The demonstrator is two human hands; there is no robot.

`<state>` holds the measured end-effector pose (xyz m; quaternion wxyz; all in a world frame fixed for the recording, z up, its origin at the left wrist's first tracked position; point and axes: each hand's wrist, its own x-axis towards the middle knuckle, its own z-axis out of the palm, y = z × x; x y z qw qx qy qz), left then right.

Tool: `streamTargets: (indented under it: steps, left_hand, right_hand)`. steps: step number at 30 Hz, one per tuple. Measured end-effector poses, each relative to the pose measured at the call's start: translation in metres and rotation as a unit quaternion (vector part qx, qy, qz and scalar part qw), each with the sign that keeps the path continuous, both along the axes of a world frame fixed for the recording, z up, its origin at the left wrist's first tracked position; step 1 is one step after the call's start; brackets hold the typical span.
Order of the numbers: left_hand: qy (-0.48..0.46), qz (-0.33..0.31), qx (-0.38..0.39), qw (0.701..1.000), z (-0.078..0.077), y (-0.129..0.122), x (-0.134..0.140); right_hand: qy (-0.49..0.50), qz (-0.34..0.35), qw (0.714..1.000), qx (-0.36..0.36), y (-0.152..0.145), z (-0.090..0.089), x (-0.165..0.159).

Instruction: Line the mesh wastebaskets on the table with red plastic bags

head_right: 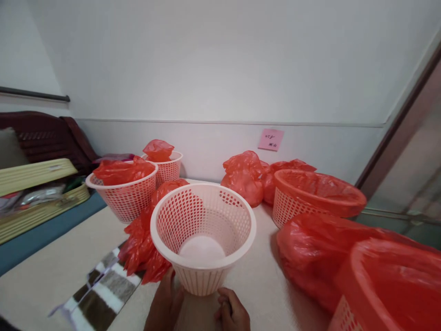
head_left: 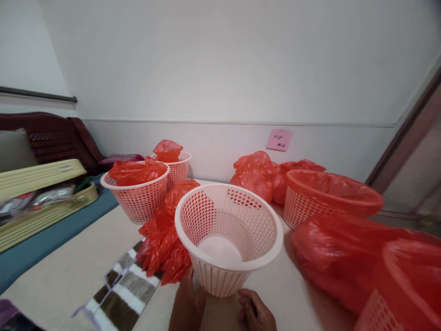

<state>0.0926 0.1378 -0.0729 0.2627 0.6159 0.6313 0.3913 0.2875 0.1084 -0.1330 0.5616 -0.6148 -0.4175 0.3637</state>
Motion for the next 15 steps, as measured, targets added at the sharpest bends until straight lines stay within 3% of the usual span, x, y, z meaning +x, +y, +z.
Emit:
streamTargets:
  steps: [11, 15]
  left_hand:
    - [0.022, 0.005, 0.006, 1.000, -0.025, 0.017, -0.001]
    - [0.052, 0.008, 0.004, 0.999, -0.036, 0.019, -0.001]
  right_hand:
    - [0.149, -0.039, 0.988, -0.010, 0.020, 0.008, 0.015]
    - [0.087, -0.111, 0.990, 0.008, 0.054, 0.028, 0.034]
